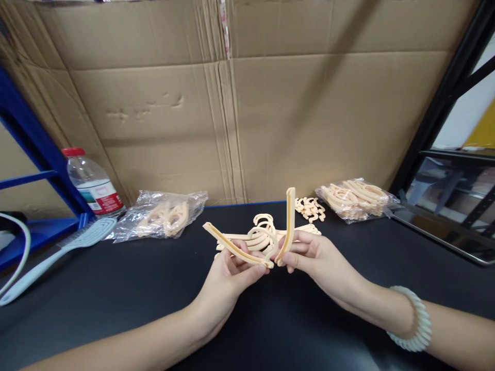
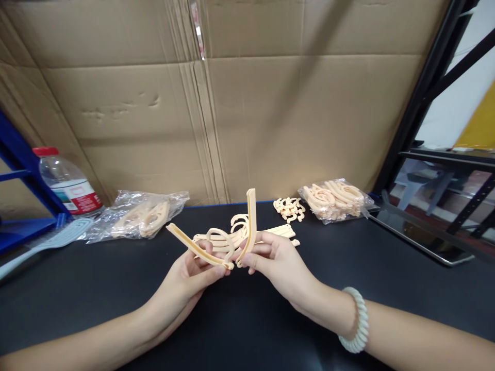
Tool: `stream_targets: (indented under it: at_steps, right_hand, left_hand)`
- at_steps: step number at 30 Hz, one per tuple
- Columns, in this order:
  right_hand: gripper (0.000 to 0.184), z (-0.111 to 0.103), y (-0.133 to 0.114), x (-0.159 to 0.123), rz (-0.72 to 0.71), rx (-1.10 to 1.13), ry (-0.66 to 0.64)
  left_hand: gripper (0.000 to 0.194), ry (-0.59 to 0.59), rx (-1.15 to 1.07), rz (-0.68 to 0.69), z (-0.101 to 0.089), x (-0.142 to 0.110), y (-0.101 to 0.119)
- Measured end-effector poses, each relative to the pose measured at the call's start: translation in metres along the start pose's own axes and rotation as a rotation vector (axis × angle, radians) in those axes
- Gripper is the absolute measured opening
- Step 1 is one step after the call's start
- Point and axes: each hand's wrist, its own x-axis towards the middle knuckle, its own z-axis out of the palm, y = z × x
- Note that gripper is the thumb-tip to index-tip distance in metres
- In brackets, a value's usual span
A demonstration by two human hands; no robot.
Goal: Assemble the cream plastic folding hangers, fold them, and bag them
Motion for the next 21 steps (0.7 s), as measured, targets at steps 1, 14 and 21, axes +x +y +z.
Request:
stream_targets:
  at_steps: [1,14,21]
  right_hand:
    - [0.019,0.001,0.000,0.000,-0.013,-0.020,-0.017]
    - [0.010,0.002,0.007,0.001,-0.076,-0.039,-0.099]
    - [0.005,0.013,-0.002,-0.009,-0.137,-0.054,-0.067]
  left_hand:
    - [0.037,-0.006,0.004,-0.002,0.000,0.000,0.000]
    - [0.040,-0.060,-0.003,-0.014,-0.002,0.000,-0.001]
    - [0.039,-0.059,0.016,0.010,-0.002,0.000,-0.002]
